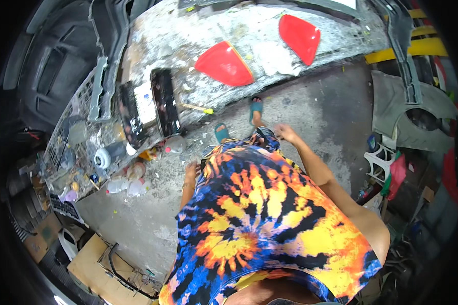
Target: The recorder is prepping and cleaning car side mirror housings on a workbench.
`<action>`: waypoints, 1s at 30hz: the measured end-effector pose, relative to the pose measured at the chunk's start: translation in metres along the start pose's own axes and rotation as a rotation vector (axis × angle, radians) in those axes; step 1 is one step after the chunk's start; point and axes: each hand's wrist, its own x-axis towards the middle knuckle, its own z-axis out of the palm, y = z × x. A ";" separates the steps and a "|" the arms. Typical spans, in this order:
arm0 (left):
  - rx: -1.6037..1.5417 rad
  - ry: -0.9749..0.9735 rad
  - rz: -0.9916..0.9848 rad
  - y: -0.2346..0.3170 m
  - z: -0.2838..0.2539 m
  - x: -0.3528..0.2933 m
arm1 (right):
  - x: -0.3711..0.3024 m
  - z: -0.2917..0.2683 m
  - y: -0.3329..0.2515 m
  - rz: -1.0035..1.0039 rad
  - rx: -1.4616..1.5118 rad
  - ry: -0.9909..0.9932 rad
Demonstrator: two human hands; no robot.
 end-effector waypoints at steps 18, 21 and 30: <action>0.622 0.038 0.438 0.110 0.043 -0.132 | 0.016 0.051 -0.263 -0.562 0.193 -0.214; 0.544 0.089 0.648 0.162 0.076 -0.150 | 0.031 0.081 -0.294 -0.602 0.267 -0.107; 0.686 0.263 1.193 0.264 0.141 -0.169 | 0.021 0.129 -0.312 -0.450 0.489 -0.310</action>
